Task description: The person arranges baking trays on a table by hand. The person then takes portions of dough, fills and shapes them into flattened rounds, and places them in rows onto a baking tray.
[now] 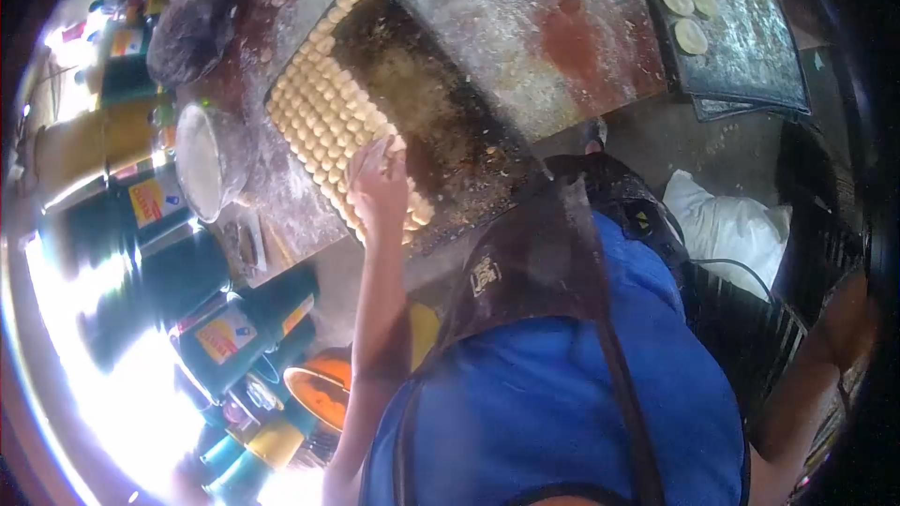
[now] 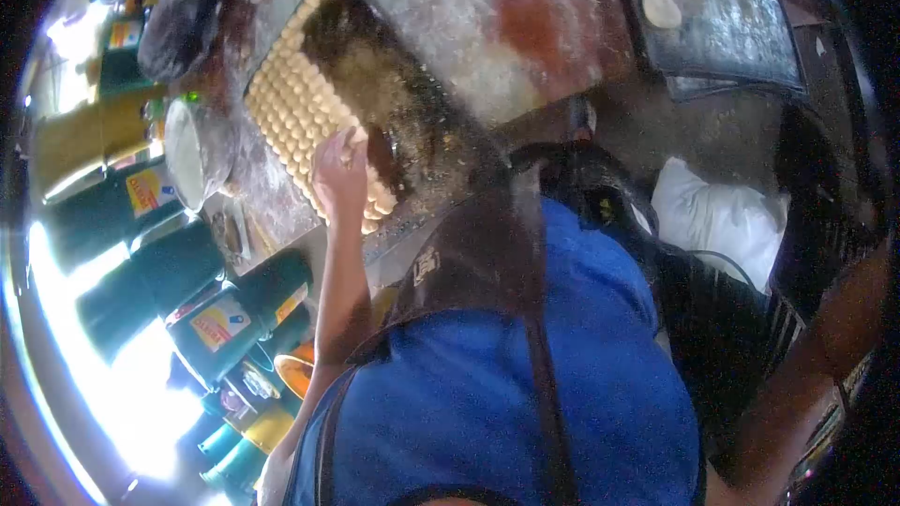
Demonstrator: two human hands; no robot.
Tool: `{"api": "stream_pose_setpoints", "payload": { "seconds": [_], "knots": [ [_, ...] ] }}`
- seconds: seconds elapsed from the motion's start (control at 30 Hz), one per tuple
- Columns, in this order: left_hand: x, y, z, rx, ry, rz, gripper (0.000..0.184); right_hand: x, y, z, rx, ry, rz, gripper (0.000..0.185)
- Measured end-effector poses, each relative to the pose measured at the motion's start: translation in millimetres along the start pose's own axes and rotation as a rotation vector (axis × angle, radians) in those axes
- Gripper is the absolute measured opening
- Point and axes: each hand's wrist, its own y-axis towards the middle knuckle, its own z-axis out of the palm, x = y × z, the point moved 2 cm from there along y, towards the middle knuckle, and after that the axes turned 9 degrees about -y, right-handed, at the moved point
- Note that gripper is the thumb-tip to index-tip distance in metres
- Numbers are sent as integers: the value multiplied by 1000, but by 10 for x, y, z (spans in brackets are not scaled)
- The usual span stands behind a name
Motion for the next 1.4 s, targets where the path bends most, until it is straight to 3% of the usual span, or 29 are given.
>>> {"api": "stream_pose_setpoints", "payload": {
  "seconds": [0.1, 0.43, 0.53, 0.67, 0.73, 0.83, 0.87, 0.9, 1.0, 1.07, 1.1, 1.17, 1.27, 1.4],
  "knots": [
    [-77, 18, -25, 74, 43, -53, 30, -37, -120, -88, -26, -85, 5, 42],
    [-136, 21, 9, 34, 58, -3, 28, -378, 251, -638, -248, -448, -27, 45],
    [-92, 26, 25, 37, 40, 17, 28, -532, 611, -1016, -380, -694, -69, 46],
    [-141, 24, 33, 21, 75, 5, 28, -434, 967, -1291, -632, -1281, -120, 49],
    [-93, 15, 66, 7, 89, 26, 28, -147, 942, -1016, -572, -1224, -35, 40],
    [-206, -12, 68, -14, 101, 32, 29, 186, 945, -27, -240, 26, 157, 37],
    [-226, -14, 73, -20, 93, 3, 29, 241, 890, 264, -162, -72, -57, 32],
    [-242, -10, 79, -25, 86, -24, 29, 270, 878, 347, -268, -131, -272, 31],
    [-171, -39, 121, -51, 94, -4, 28, 270, 918, 206, -361, -82, -234, 27],
    [-118, -19, 139, -61, 92, 11, 28, 167, 993, 238, -190, 261, -53, 25],
    [-48, -23, 176, -81, 63, 14, 28, 100, 1044, 323, -195, 257, -48, 25],
    [-65, -22, 204, -99, 27, 15, 28, -61, 1185, 715, 83, 490, 34, 30],
    [-86, -28, 193, -109, 7, 19, 28, -128, 1378, 1129, 278, 438, 82, 39],
    [14, -26, 232, -107, 70, 78, 28, -32, 1477, 1203, 326, 352, 41, 40]
  ]
}}
